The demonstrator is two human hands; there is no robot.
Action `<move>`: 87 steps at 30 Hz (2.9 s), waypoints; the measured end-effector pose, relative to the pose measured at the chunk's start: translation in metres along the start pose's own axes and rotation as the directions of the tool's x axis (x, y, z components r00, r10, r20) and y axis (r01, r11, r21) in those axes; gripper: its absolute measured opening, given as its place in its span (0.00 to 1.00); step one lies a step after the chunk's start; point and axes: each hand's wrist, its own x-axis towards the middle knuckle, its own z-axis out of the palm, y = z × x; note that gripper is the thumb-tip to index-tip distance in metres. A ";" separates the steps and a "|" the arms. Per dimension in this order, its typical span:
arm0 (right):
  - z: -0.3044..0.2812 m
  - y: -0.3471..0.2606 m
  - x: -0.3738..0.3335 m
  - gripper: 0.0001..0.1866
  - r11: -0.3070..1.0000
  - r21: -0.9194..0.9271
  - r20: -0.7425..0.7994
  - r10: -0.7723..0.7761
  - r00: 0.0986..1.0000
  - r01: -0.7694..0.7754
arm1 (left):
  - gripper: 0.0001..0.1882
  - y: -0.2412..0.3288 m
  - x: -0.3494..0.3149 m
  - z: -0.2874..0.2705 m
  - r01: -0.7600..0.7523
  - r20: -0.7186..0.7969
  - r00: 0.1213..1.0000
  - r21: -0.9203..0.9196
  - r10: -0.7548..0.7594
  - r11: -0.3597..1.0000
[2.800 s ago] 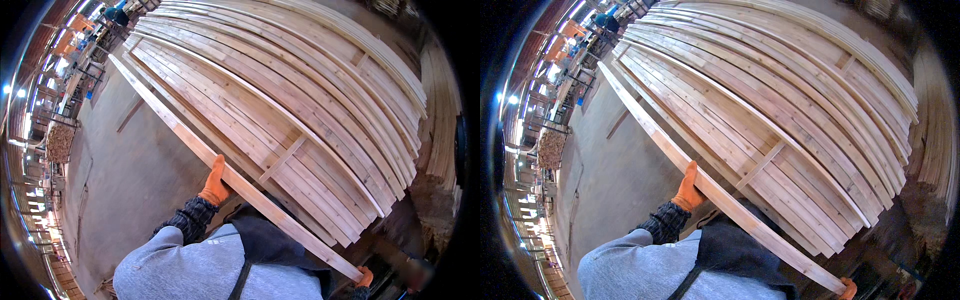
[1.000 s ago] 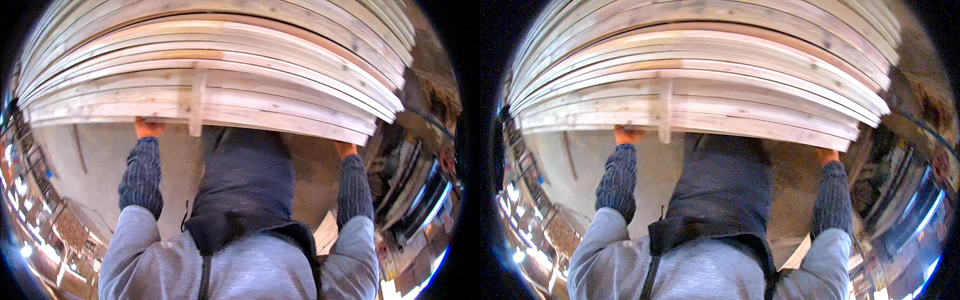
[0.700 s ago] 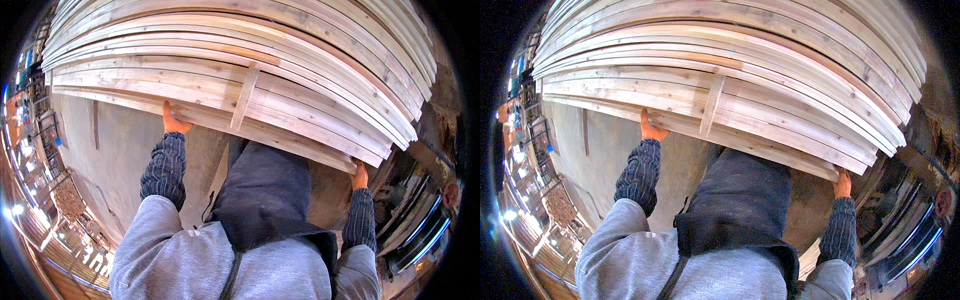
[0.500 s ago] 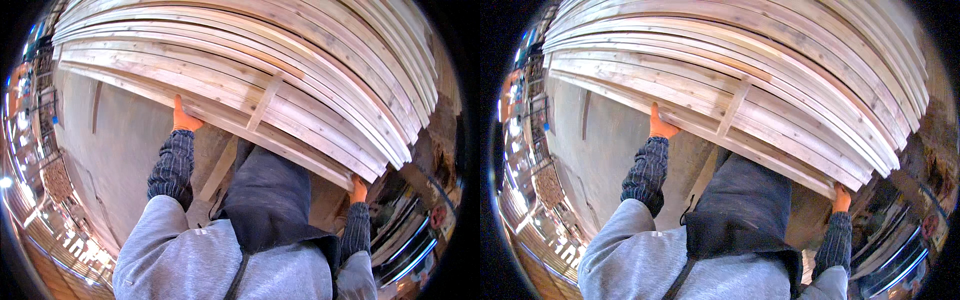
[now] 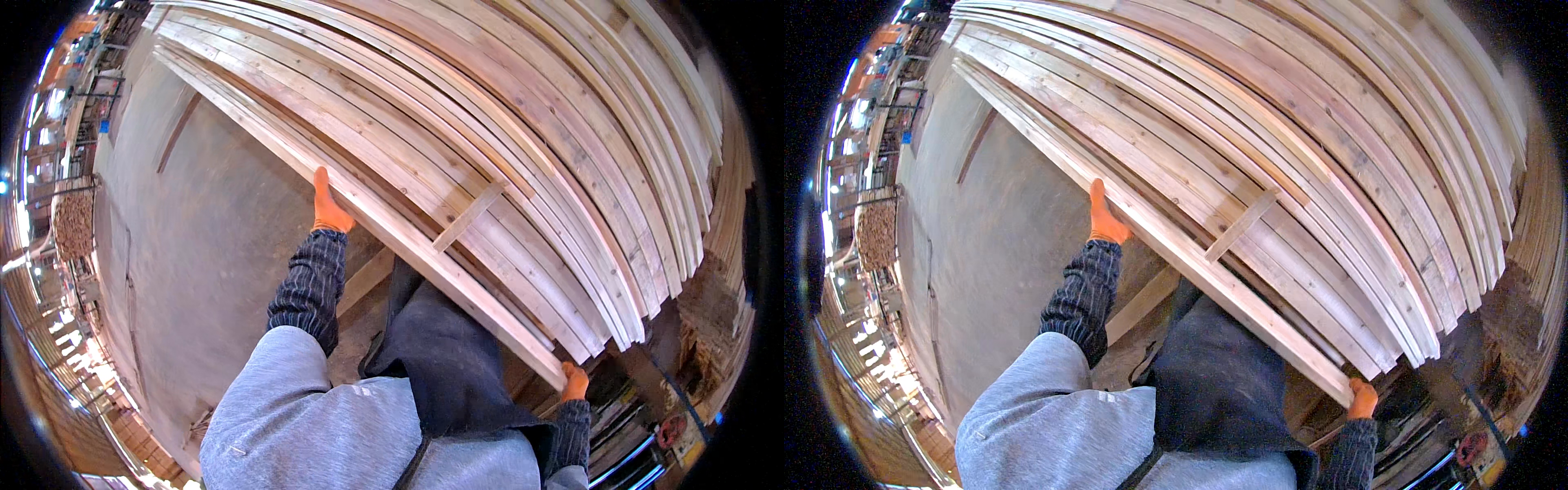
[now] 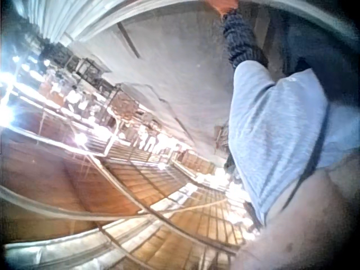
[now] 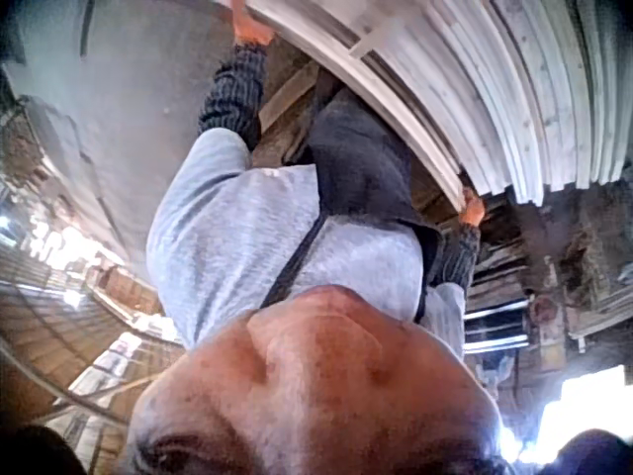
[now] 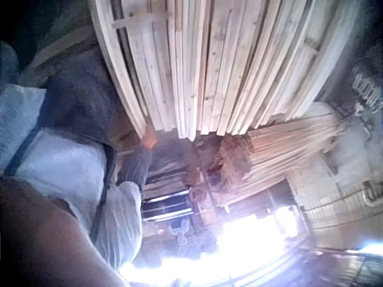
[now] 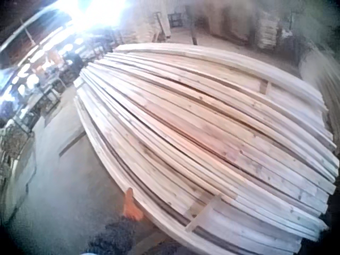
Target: The person repeatedly picks up thin wooden slats from a stack and feeds them one at a time into a motorized industrial roller machine, occasionally flipping the boards over to check orientation.
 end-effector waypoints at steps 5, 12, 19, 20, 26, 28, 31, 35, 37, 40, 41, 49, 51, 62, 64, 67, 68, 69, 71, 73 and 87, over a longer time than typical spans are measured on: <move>-0.065 -0.035 -0.036 0.16 0.801 0.458 -0.012 0.440 0.898 -0.386 | 0.45 -0.018 -0.062 0.015 -0.012 -0.124 0.992 0.126 0.028 0.992; -0.171 0.071 -0.070 0.21 0.744 0.474 0.177 0.442 0.879 -0.470 | 0.46 -0.055 -0.124 0.030 0.164 -0.104 0.983 0.108 -0.153 0.980; -0.281 -0.195 0.066 0.20 0.928 0.350 0.589 -0.110 0.801 -0.130 | 0.43 -0.055 -0.187 0.061 0.219 -0.057 0.975 0.043 -0.217 0.975; -0.286 -0.275 0.093 0.28 0.851 0.464 0.635 -0.128 0.761 -0.244 | 0.42 -0.049 -0.200 0.069 0.237 -0.031 0.971 0.040 -0.236 0.971; -0.199 -0.607 0.130 0.64 0.705 0.515 0.552 -0.708 0.441 0.487 | 0.36 -0.061 -0.248 0.068 0.345 0.407 0.798 0.296 -0.445 0.891; -0.197 -0.647 0.095 0.61 0.693 -0.037 0.572 -0.576 0.584 0.720 | 0.36 -0.088 -0.254 0.049 0.515 0.559 0.686 0.081 -0.466 0.854; -0.190 -0.605 0.107 0.56 0.690 0.080 0.481 -0.659 0.578 0.719 | 0.36 -0.056 -0.255 0.065 0.056 0.624 0.631 0.555 -0.461 0.830; -0.220 -0.512 0.089 0.49 0.654 -0.104 0.324 -0.690 0.648 0.749 | 0.24 -0.001 -0.245 0.082 -0.325 0.527 0.629 0.846 -0.572 0.422; -0.247 -0.477 0.068 0.44 0.580 -0.263 0.270 -0.723 0.636 0.771 | 0.20 0.001 -0.216 0.053 -0.413 0.491 0.832 0.858 -0.256 0.304; -0.292 -0.415 0.038 0.42 0.647 -0.276 0.193 -0.687 0.700 0.711 | 0.37 0.060 -0.181 0.077 -0.639 0.720 0.655 0.690 0.230 -0.341; -0.304 -0.395 0.019 0.41 0.622 -0.329 0.048 -0.740 0.671 0.710 | 0.46 0.072 -0.160 0.075 -0.640 0.821 0.535 0.548 0.199 -0.539; -0.362 -0.289 -0.083 0.42 0.820 -0.403 -0.168 -0.503 0.848 0.407 | 0.37 0.073 -0.056 0.092 -0.880 0.896 0.215 0.005 -0.388 -0.475; -0.352 -0.266 -0.088 0.46 0.845 -0.377 -0.179 -0.468 0.865 0.379 | 0.38 0.052 -0.053 0.081 -0.903 0.835 0.280 0.063 -0.473 -0.424; -0.248 -0.150 -0.121 0.55 0.959 -0.142 -0.253 -0.275 0.927 0.246 | 0.36 0.046 -0.110 0.102 -0.928 0.708 0.182 -0.105 -0.682 -0.357; -0.217 -0.141 -0.118 0.53 0.946 -0.113 -0.280 -0.324 0.903 0.305 | 0.36 0.065 -0.122 0.121 -0.906 0.611 0.246 -0.130 -0.752 -0.403; -0.185 -0.142 -0.121 0.51 0.945 -0.067 -0.289 -0.326 0.900 0.320 | 0.27 0.106 -0.098 0.104 -0.719 0.608 0.207 -0.437 -0.767 -0.541; -0.168 -0.136 -0.125 0.53 0.944 -0.042 -0.346 -0.322 0.881 0.328 | 0.27 0.115 -0.112 0.121 -0.709 0.631 0.213 -0.426 -0.746 -0.563; -0.161 -0.130 -0.131 0.53 0.948 -0.034 -0.374 -0.306 0.876 0.317 | 0.27 0.118 -0.125 0.131 -0.692 0.661 0.227 -0.408 -0.715 -0.596; -0.148 -0.106 -0.150 0.52 0.955 0.006 -0.422 -0.266 0.866 0.296 | 0.28 0.102 -0.132 0.132 -0.688 0.736 0.136 -0.412 -0.664 -0.597; -0.132 -0.066 -0.169 0.50 0.956 0.076 -0.473 -0.216 0.855 0.283 | 0.26 0.078 -0.183 0.173 -0.677 0.650 0.108 -0.506 -0.752 -0.535; -0.083 0.006 -0.196 0.51 0.983 0.072 -0.553 -0.099 0.827 0.166 | 0.44 -0.272 -0.439 0.182 -0.914 0.559 -0.146 -0.392 -0.816 -0.105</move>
